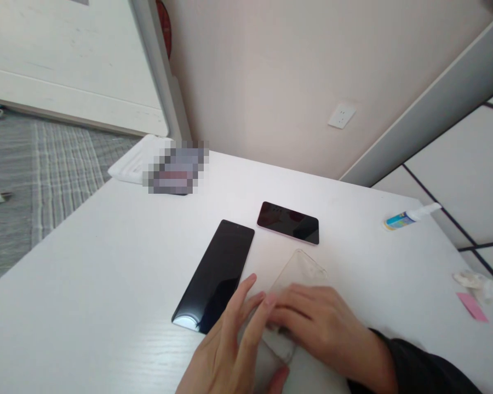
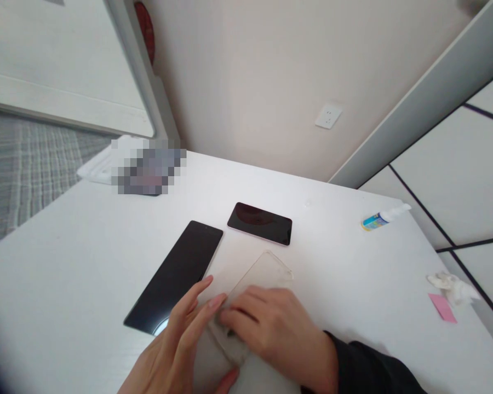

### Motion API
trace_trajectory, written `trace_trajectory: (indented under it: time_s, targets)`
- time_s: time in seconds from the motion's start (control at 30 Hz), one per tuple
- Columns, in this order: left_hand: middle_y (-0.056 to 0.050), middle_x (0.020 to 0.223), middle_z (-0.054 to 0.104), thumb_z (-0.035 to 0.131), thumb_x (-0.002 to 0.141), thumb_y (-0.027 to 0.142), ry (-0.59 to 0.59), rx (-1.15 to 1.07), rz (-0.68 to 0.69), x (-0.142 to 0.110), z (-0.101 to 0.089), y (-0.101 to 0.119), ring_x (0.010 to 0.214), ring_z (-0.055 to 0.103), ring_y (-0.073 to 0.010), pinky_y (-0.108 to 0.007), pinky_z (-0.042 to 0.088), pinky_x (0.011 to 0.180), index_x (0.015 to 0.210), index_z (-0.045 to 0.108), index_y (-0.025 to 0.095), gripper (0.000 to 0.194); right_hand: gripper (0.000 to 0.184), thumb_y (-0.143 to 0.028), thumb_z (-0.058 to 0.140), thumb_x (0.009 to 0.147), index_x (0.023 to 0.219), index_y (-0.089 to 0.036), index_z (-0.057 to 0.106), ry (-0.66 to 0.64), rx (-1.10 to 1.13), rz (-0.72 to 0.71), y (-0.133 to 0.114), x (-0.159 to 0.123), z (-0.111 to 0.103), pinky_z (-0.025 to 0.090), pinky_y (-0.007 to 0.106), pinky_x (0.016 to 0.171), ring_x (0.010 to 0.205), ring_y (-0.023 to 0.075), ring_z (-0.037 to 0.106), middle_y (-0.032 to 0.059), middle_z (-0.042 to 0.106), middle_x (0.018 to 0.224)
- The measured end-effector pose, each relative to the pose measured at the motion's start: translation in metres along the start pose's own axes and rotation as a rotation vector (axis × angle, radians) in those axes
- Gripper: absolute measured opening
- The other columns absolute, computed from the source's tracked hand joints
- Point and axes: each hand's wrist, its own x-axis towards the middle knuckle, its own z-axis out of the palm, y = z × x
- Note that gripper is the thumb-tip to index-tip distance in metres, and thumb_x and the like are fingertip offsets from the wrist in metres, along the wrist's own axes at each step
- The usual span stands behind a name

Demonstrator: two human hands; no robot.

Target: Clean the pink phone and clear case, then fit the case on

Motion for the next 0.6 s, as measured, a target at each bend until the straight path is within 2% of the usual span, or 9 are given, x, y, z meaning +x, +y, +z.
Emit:
trace_trajectory:
  time_s: [0.13,0.27,0.33,0.4,0.47,0.53,0.6]
  targets:
    - [-0.024,0.154,0.049,0.044,0.106,0.04,-0.032,-0.017,-0.001,-0.002,-0.002,0.0,0.128,0.067,-0.0246,-0.03,0.062,0.094,0.152,0.039,0.011,0.054,0.025,-0.026,0.048,0.11,0.108,-0.014,0.069,0.119,-0.111,0.104,-0.006,-0.003,0.006,0.055,0.032,0.069,0.084,0.0209,0.07,0.0078,0.076,0.097]
    - [-0.025,0.155,0.051,0.044,0.105,0.057,-0.021,0.002,0.028,-0.002,-0.001,0.0,0.128,0.067,-0.0264,-0.03,0.062,0.094,0.153,0.04,0.012,0.066,0.034,-0.025,0.037,0.113,0.106,-0.014,0.068,0.099,0.004,0.062,-0.019,-0.008,0.014,0.055,0.031,0.065,0.077,0.0191,0.069,0.0061,0.075,0.092]
    - [-0.025,0.153,0.052,0.046,0.105,0.054,-0.021,0.016,0.04,-0.003,0.0,0.001,0.129,0.066,-0.0271,-0.031,0.062,0.095,0.152,0.041,0.011,0.064,0.035,-0.026,0.035,0.113,0.105,-0.017,0.068,0.05,-0.001,0.06,-0.013,-0.008,0.009,0.055,0.03,0.064,0.078,0.0188,0.069,0.0046,0.075,0.092]
    - [-0.026,0.153,0.052,0.047,0.104,0.043,-0.029,0.023,0.042,-0.003,0.0,0.002,0.13,0.065,-0.0276,-0.032,0.062,0.094,0.152,0.04,0.009,0.059,0.035,-0.027,0.035,0.113,0.108,-0.019,0.069,0.016,-0.093,0.079,0.002,-0.008,-0.002,0.056,0.031,0.066,0.082,0.0193,0.07,0.0055,0.075,0.096]
    - [-0.025,0.154,0.052,0.047,0.101,0.033,-0.033,0.025,0.033,-0.003,0.001,0.003,0.132,0.064,-0.0278,-0.033,0.062,0.093,0.152,0.039,0.009,0.057,0.033,-0.027,0.039,0.113,0.109,-0.017,0.07,0.053,-0.207,0.126,0.014,-0.008,-0.011,0.057,0.031,0.069,0.085,0.0206,0.07,0.0086,0.075,0.099]
    - [-0.026,0.154,0.052,0.047,0.098,0.03,-0.03,0.025,0.027,-0.002,0.001,0.005,0.133,0.063,-0.0287,-0.034,0.063,0.092,0.152,0.039,0.007,0.059,0.032,-0.026,0.04,0.112,0.11,-0.016,0.071,0.083,-0.235,0.154,0.016,-0.007,-0.013,0.057,0.031,0.069,0.085,0.0201,0.07,0.0095,0.075,0.1]
    - [-0.026,0.153,0.053,0.048,0.097,0.029,-0.022,0.036,0.026,-0.002,0.001,0.006,0.134,0.062,-0.0295,-0.035,0.063,0.093,0.152,0.039,0.005,0.061,0.032,-0.025,0.04,0.112,0.107,-0.017,0.072,0.017,-0.135,0.069,0.009,-0.006,-0.01,0.055,0.029,0.066,0.078,0.0168,0.068,0.0054,0.074,0.096]
